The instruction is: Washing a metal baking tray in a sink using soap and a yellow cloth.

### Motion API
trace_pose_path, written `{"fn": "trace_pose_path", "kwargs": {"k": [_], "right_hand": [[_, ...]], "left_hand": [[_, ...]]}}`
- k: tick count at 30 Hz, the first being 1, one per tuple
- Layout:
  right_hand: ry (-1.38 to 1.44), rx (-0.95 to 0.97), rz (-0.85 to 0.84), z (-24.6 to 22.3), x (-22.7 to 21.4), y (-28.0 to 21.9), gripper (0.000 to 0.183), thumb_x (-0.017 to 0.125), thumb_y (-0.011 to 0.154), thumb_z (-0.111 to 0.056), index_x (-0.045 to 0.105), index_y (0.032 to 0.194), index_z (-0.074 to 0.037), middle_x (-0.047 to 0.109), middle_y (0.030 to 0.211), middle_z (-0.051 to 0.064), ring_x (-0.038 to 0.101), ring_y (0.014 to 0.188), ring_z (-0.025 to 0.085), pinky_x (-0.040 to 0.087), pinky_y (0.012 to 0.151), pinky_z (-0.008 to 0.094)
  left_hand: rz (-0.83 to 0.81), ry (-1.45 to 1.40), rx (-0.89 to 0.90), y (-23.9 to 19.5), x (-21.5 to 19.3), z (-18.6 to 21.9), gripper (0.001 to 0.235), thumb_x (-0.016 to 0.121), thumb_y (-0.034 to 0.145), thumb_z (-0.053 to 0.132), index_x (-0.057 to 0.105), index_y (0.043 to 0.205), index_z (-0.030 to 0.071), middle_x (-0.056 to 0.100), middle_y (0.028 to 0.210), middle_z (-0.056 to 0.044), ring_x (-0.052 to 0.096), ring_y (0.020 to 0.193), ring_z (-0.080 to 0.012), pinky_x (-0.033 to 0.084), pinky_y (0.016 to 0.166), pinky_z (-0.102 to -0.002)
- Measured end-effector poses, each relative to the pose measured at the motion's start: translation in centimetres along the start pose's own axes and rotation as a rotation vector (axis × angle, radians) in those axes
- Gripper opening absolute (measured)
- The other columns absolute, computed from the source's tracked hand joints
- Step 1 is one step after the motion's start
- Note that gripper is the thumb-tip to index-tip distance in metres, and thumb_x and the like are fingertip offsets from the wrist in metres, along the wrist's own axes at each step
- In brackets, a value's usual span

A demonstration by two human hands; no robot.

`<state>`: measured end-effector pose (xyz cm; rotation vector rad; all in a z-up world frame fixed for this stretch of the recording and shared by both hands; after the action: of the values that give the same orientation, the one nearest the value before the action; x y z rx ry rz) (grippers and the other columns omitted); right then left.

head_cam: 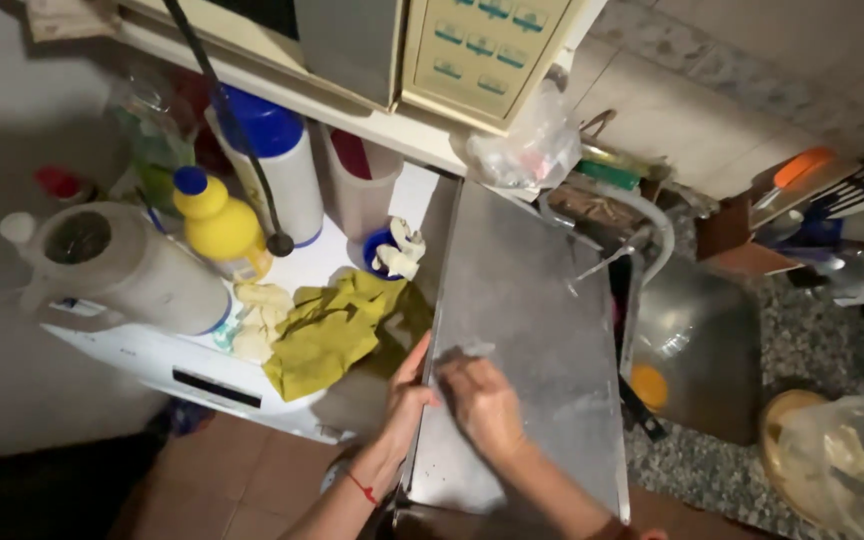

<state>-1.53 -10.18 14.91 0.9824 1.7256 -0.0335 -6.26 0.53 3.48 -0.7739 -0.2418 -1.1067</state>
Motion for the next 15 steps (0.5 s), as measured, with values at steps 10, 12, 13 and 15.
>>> {"fn": "trace_pose_path", "kwargs": {"k": [10, 12, 13, 15], "right_hand": [[0.010, 0.021, -0.014, 1.4, 0.2, 0.8, 0.027, 0.065, 0.075, 0.003, 0.073, 0.100, -0.004, 0.073, 0.098, 0.014, 0.069, 0.091, 0.034, 0.056, 0.082, 0.043], [-0.049, 0.152, -0.035, 4.1, 0.0, 2.6, 0.025, 0.064, 0.079, 0.004, 0.076, 0.100, -0.004, 0.074, 0.098, 0.015, 0.067, 0.090, 0.036, 0.055, 0.079, 0.045], [-0.049, 0.153, -0.032, 4.2, 0.7, 1.9, 0.025, 0.064, 0.079, 0.004, 0.076, 0.100, -0.004, 0.074, 0.098, 0.015, 0.067, 0.090, 0.036, 0.055, 0.079, 0.045], [-0.095, 0.182, 0.008, 4.5, 1.7, 1.0, 0.025, 0.064, 0.080, 0.003, 0.075, 0.100, -0.006, 0.073, 0.098, 0.014, 0.067, 0.091, 0.036, 0.056, 0.079, 0.044]], "left_hand": [[-0.036, -0.007, 0.023, -0.4, 0.2, 0.7, 0.101, 0.047, 0.057, -0.008, 0.047, 0.155, 0.014, 0.061, 0.145, -0.007, 0.061, 0.117, -0.0169, 0.050, 0.083, -0.023], [-0.027, 0.040, 0.026, -0.6, 0.7, 1.1, 0.099, 0.048, 0.058, -0.007, 0.047, 0.155, 0.014, 0.059, 0.149, -0.003, 0.060, 0.120, -0.0144, 0.049, 0.085, -0.021], [-0.029, 0.043, 0.027, -0.4, 0.3, 0.5, 0.099, 0.048, 0.058, -0.007, 0.047, 0.155, 0.014, 0.059, 0.149, -0.003, 0.060, 0.120, -0.0144, 0.049, 0.085, -0.021], [-0.054, 0.018, 0.082, 0.4, -0.3, -0.3, 0.100, 0.048, 0.057, -0.007, 0.047, 0.155, 0.012, 0.056, 0.152, -0.003, 0.056, 0.129, -0.0129, 0.048, 0.092, -0.020]]}}
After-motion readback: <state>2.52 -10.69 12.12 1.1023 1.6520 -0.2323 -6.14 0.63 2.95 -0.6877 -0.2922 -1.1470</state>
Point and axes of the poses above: each hand's wrist, its own y-axis towards the middle knuckle, its own x-axis out of the palm, z = x × y, the point moved 6 cm from there along y, towards the middle knuckle
